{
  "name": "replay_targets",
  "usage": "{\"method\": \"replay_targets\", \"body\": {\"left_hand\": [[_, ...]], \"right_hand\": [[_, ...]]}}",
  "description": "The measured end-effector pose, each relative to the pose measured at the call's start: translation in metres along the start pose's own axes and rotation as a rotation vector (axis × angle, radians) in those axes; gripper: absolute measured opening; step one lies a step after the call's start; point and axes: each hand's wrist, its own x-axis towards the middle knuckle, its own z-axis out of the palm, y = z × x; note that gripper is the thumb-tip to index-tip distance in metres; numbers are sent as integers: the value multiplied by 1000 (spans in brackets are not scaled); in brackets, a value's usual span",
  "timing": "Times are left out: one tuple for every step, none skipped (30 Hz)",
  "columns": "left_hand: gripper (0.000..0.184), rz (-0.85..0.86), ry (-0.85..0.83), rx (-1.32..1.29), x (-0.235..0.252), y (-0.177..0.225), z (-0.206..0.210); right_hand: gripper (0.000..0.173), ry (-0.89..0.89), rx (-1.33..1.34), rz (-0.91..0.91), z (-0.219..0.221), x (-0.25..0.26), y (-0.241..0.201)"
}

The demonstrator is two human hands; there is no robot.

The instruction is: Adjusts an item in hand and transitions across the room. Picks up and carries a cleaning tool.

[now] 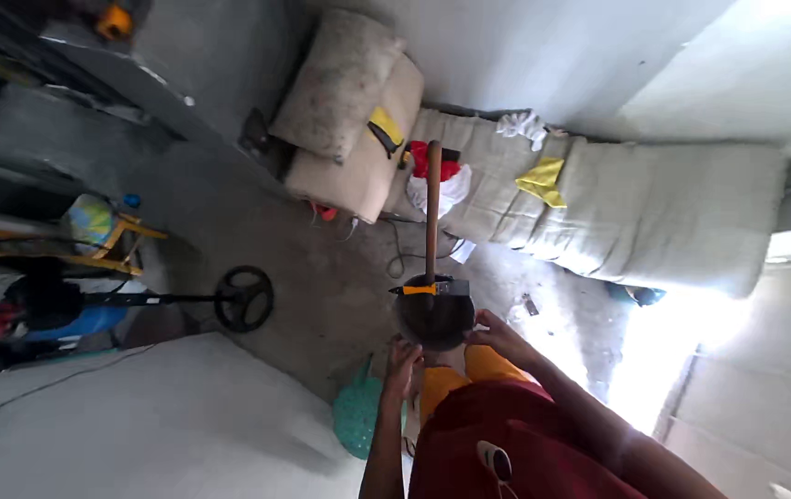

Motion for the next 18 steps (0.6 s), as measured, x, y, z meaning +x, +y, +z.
{"method": "replay_targets", "body": {"left_hand": [[65, 14, -8, -23, -3, 13, -12], [63, 37, -15, -47, -2, 25, -23], [58, 57, -14, -83, -1, 34, -35], [52, 72, -7, -134, 0, 43, -47], [48, 80, 6, -202, 4, 54, -57], [48, 76, 24, -267, 6, 66, -65], [48, 75, 41, -311, 9, 78, -73], [48, 74, 71, -327, 13, 92, -80], [48, 75, 111, -318, 18, 106, -87], [48, 81, 148, -302, 21, 118, -94], [48, 98, 183, -294, 25, 130, -101], [49, 116, 224, -295, 30, 143, -107], [50, 123, 268, -320, 32, 155, -112], [51, 136, 311, -373, 33, 164, -117], [51, 152, 355, -442, 37, 176, -121], [50, 174, 395, -516, 44, 191, -126], [49, 204, 421, -586, 50, 203, -133], [48, 231, 436, -650, 54, 211, -142]], "right_hand": [[59, -26, -30, -15, 10, 9, -18], [60, -54, -58, -26, 21, 20, -36], [61, -80, -86, -33, 31, 31, -52], [62, -107, -112, -32, 42, 43, -67], [64, -130, -140, -33, 53, 57, -81], [66, -150, -166, -35, 63, 71, -95], [66, -172, -183, -37, 73, 85, -108], [65, -190, -199, -43, 83, 100, -121], [64, -209, -214, -48, 93, 115, -136], [62, -227, -231, -45, 104, 131, -147], [60, -249, -252, -45, 115, 147, -160], [60, -271, -269, -44, 126, 164, -174], [59, -298, -277, -38, 138, 177, -185], [59, -329, -285, -31, 149, 187, -195], [61, -362, -292, -23, 161, 198, -210], [63, -393, -301, -20, 174, 213, -225], [64, -419, -315, -11, 188, 229, -238], [64, -445, -326, 4, 202, 244, -248]]}}
